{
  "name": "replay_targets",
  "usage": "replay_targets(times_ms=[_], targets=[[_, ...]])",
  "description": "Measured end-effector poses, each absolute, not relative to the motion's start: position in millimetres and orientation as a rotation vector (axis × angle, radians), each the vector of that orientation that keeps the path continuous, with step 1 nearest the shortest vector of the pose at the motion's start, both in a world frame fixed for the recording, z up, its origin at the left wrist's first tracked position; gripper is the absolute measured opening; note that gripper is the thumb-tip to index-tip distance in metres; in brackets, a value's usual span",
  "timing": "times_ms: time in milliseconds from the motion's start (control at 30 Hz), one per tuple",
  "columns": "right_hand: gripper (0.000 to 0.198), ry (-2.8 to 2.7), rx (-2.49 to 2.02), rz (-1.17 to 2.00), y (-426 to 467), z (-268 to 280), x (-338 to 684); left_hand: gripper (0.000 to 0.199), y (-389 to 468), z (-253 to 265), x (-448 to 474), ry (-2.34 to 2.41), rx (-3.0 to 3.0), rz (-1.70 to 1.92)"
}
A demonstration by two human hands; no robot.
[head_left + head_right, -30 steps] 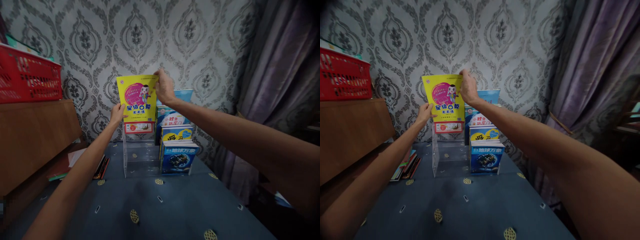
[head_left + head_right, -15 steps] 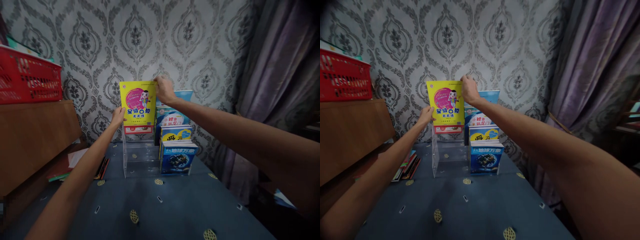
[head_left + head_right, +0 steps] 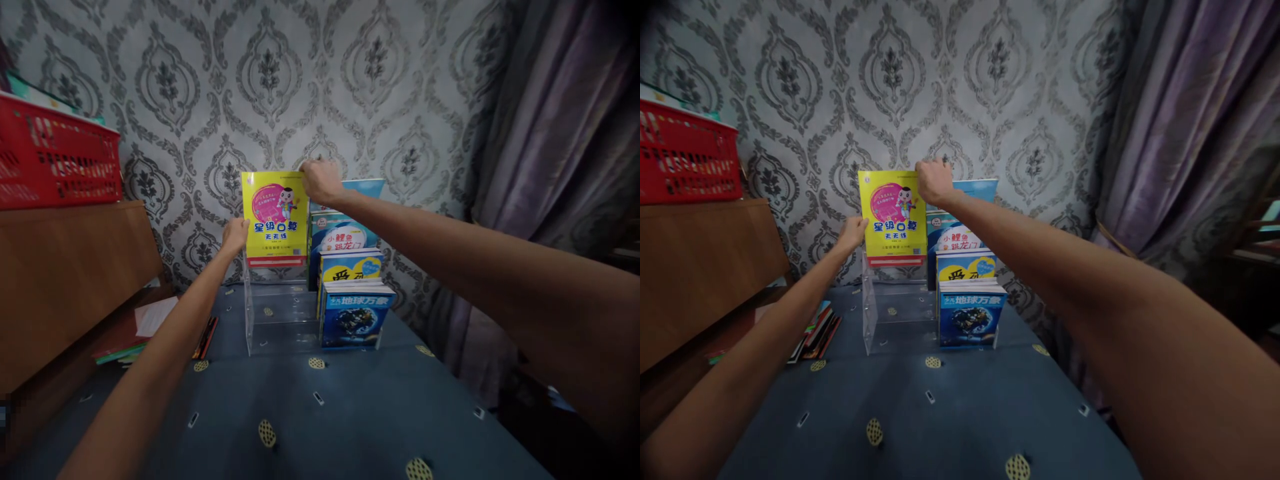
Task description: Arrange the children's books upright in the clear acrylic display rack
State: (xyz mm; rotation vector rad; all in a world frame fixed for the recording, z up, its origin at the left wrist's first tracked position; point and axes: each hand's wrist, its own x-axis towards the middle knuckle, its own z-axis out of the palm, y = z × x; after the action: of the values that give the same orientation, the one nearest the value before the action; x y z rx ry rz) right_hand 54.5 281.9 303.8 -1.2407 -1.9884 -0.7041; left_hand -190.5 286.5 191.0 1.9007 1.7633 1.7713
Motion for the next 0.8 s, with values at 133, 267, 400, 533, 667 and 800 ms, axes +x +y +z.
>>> replay_targets(times_ms=[133, 267, 400, 533, 667, 800], targets=[[0.035, -2.037, -1.249, -0.708, 284.5, 298.6, 46.2, 0.034, 281.2, 179.9, -193.0, 1.818, 1.937, 1.752], [0.032, -2.046, -1.236, -0.705, 287.9, 299.5, 43.4, 0.028, 277.2, 173.4, -193.4, 1.827, 1.975, 1.752], [0.025, -2.081, -1.253, -0.677, 296.4, 303.6, 45.0, 0.015, 278.8, 173.0, -193.6, 1.792, 1.985, 1.768], [0.031, -2.063, -1.243, -0.634, 308.5, 305.6, 44.7, 0.006, 286.7, 175.0, -195.1, 1.720, 1.952, 1.788], [0.038, -2.026, -1.270, -0.554, 316.2, 311.3, 42.5, 0.005, 297.2, 181.6, -196.5, 1.642, 1.902, 1.830], [0.037, -2.027, -1.271, -0.545, 315.9, 318.5, 43.4, 0.007, 304.2, 189.1, -196.9, 1.545, 1.884, 1.882]])
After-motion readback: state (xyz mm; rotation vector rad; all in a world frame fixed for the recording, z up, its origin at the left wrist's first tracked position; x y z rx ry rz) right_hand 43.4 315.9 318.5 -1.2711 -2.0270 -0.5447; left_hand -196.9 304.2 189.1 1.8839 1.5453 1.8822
